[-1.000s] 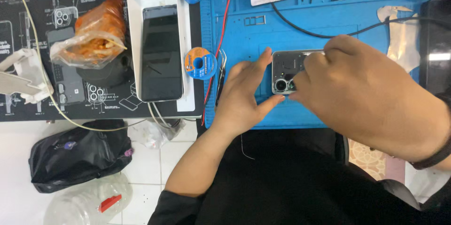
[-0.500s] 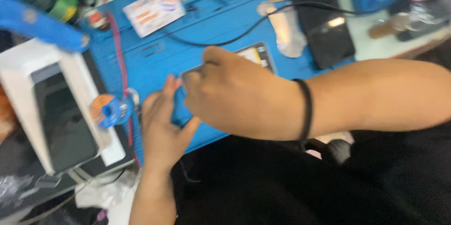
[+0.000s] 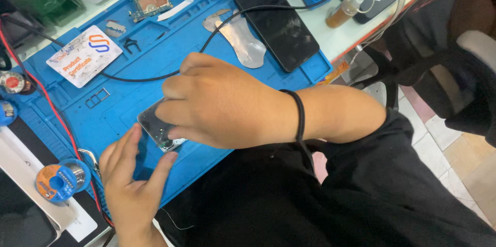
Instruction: The person aligns and seats a smartphone screen assembly onto the phone chassis, then uses a screwdriver to fasten screws around the camera module area. The person handles the phone and screwdriver throughout the clip.
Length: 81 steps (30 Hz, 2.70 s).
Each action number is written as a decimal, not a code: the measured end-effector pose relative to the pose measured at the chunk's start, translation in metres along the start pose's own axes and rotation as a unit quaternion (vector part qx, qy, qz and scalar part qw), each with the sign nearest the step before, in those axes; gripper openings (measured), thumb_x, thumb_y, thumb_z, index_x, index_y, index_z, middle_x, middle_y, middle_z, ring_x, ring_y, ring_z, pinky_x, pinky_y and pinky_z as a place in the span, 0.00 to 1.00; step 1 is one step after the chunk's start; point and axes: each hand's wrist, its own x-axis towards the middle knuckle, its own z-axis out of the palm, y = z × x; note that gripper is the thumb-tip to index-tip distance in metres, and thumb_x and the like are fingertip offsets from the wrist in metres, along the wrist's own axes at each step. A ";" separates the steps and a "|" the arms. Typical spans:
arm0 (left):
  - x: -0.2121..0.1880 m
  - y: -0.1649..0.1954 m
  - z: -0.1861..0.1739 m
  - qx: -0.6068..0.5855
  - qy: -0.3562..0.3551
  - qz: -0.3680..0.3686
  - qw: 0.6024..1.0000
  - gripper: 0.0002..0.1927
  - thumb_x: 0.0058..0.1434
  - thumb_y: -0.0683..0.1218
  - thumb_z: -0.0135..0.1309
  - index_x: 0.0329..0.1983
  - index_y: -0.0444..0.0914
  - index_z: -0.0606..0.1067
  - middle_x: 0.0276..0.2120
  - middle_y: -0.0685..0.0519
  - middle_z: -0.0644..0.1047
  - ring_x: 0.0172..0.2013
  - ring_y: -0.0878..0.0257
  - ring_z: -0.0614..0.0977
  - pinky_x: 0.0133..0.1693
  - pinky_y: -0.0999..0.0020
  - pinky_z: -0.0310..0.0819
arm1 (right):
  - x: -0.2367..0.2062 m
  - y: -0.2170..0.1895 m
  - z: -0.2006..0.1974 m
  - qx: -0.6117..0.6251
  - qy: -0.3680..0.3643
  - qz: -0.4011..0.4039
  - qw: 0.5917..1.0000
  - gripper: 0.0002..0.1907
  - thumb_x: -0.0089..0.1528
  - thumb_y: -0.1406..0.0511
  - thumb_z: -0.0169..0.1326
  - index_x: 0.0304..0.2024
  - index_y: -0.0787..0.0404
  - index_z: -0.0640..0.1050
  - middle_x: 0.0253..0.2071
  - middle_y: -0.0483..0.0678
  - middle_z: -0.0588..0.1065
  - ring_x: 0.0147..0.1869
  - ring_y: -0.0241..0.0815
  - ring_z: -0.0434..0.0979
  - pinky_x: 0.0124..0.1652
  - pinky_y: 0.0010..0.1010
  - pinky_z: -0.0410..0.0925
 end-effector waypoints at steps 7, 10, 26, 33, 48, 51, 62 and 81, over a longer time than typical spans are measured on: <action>-0.008 -0.007 0.001 -0.129 0.045 -0.055 0.989 0.14 0.58 0.35 0.65 0.48 0.30 0.80 0.50 0.47 0.81 0.52 0.59 0.80 0.59 0.67 0.72 | -0.004 -0.001 0.024 0.091 0.058 0.124 0.986 0.13 0.59 0.58 0.66 0.32 0.57 0.78 0.26 0.43 0.73 0.32 0.45 0.74 0.43 0.38 0.69; -0.007 -0.005 0.002 -0.164 0.062 -0.050 0.983 0.13 0.59 0.35 0.65 0.47 0.30 0.80 0.48 0.47 0.81 0.52 0.59 0.80 0.57 0.69 0.73 | -0.006 0.004 0.026 0.141 0.044 0.143 0.979 0.14 0.61 0.58 0.65 0.30 0.59 0.77 0.26 0.45 0.74 0.30 0.44 0.75 0.33 0.36 0.66; -0.006 -0.011 -0.006 -0.233 0.071 -0.062 0.968 0.08 0.60 0.37 0.67 0.42 0.34 0.81 0.39 0.51 0.83 0.44 0.61 0.82 0.46 0.69 0.74 | -0.028 0.006 0.045 0.190 0.022 0.331 0.924 0.11 0.66 0.63 0.63 0.34 0.65 0.82 0.27 0.44 0.76 0.29 0.31 0.71 0.29 0.24 0.62; -0.019 -0.018 0.000 -0.543 0.037 -0.090 0.834 0.10 0.69 0.31 0.58 0.53 0.31 0.79 0.43 0.47 0.80 0.44 0.65 0.80 0.46 0.74 0.74 | -0.045 0.009 0.070 0.372 0.080 0.399 0.835 0.08 0.67 0.66 0.60 0.37 0.66 0.81 0.30 0.40 0.74 0.35 0.28 0.66 0.37 0.21 0.60; -0.015 0.003 -0.021 -0.329 0.000 -0.001 0.944 0.20 0.62 0.36 0.67 0.57 0.36 0.78 0.46 0.48 0.82 0.46 0.62 0.82 0.49 0.72 0.78 | -0.039 -0.005 0.046 0.404 0.094 0.308 0.856 0.08 0.62 0.67 0.63 0.41 0.64 0.79 0.39 0.43 0.78 0.43 0.31 0.77 0.46 0.21 0.70; -0.009 -0.001 -0.029 -0.262 -0.003 0.000 0.965 0.52 0.58 0.45 0.73 0.78 0.36 0.53 0.63 0.47 0.77 0.59 0.59 0.78 0.61 0.65 0.73 | -0.018 -0.014 0.019 0.221 0.048 0.257 0.940 0.08 0.62 0.68 0.64 0.39 0.67 0.79 0.38 0.47 0.77 0.41 0.35 0.76 0.42 0.24 0.68; -0.006 -0.007 0.003 -0.043 0.014 -0.035 0.998 0.59 0.53 0.47 0.74 0.79 0.38 0.48 0.56 0.53 0.80 0.58 0.54 0.76 0.63 0.58 0.67 | 0.040 -0.027 0.001 -0.191 -0.129 -0.155 0.961 0.07 0.54 0.63 0.67 0.29 0.59 0.82 0.27 0.45 0.73 0.32 0.43 0.74 0.47 0.35 0.68; -0.009 -0.006 0.006 -0.011 0.034 -0.031 0.999 0.50 0.56 0.50 0.74 0.76 0.41 0.57 0.53 0.57 0.82 0.55 0.56 0.75 0.62 0.60 0.67 | 0.066 -0.042 0.018 -0.244 -0.201 -0.200 0.927 0.13 0.51 0.68 0.61 0.40 0.58 0.83 0.32 0.44 0.75 0.35 0.41 0.74 0.38 0.27 0.69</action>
